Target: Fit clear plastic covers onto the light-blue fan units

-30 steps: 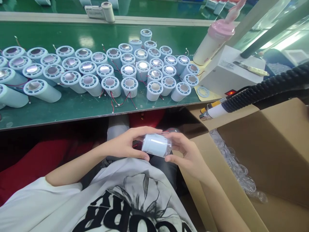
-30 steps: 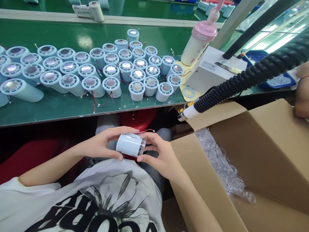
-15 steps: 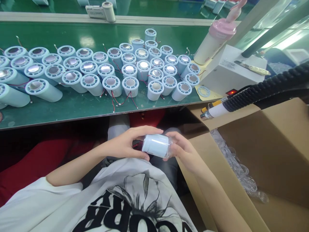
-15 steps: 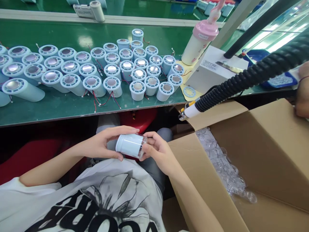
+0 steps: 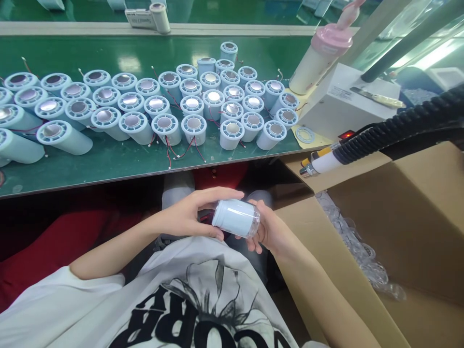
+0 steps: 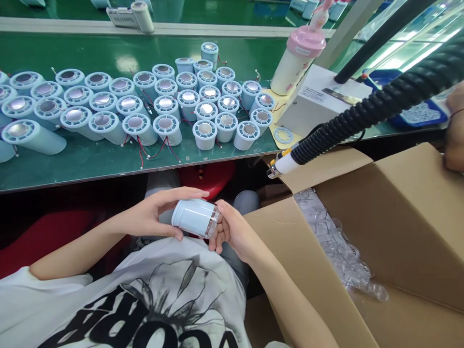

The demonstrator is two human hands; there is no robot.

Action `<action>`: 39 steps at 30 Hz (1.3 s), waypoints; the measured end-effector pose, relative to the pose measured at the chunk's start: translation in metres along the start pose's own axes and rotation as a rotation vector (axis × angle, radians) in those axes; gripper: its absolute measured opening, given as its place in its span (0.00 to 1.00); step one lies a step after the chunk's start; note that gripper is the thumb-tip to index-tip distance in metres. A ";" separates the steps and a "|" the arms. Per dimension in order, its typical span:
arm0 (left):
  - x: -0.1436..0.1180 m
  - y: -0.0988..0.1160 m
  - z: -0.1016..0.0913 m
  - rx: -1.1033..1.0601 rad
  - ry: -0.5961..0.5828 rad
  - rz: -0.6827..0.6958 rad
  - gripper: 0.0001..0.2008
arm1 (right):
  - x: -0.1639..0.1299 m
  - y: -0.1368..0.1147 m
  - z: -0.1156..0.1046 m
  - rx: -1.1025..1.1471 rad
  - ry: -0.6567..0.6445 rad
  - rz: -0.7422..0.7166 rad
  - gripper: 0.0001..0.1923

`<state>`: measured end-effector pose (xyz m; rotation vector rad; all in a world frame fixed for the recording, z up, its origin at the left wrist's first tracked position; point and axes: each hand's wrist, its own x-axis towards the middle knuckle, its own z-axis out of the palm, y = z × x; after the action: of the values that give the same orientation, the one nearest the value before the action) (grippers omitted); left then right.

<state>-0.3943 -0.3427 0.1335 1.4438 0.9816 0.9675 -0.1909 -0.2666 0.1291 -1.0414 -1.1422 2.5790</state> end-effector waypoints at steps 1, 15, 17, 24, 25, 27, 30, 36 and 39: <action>0.001 0.000 0.000 -0.025 0.002 -0.022 0.38 | 0.000 0.000 0.000 0.013 -0.009 0.012 0.28; 0.006 0.004 0.005 -0.003 0.065 -0.046 0.30 | -0.002 0.007 -0.013 -0.238 -0.084 -0.127 0.38; 0.004 0.007 0.007 -0.093 0.090 -0.134 0.30 | -0.006 0.010 -0.018 -0.368 0.004 -0.418 0.32; 0.003 0.008 0.008 -0.233 0.017 -0.208 0.33 | -0.017 0.013 -0.022 -0.663 0.041 -0.753 0.24; 0.003 0.009 0.007 -0.209 0.004 -0.182 0.35 | -0.018 0.013 -0.020 -0.537 0.025 -0.664 0.25; 0.004 0.009 0.006 -0.170 -0.013 -0.140 0.35 | -0.020 0.012 -0.018 -0.314 -0.005 -0.514 0.25; 0.004 0.010 0.005 -0.205 -0.031 -0.191 0.33 | -0.021 0.011 -0.020 -0.258 0.024 -0.406 0.24; 0.006 0.000 0.010 -0.316 -0.068 -0.315 0.35 | -0.020 0.019 -0.021 -0.397 0.097 -0.350 0.23; 0.009 -0.006 0.007 -0.331 -0.089 -0.459 0.29 | -0.018 0.018 -0.025 -0.438 0.064 -0.358 0.23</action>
<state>-0.3852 -0.3360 0.1269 0.9225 0.9772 0.6797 -0.1590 -0.2713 0.1145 -0.8787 -1.7432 2.0554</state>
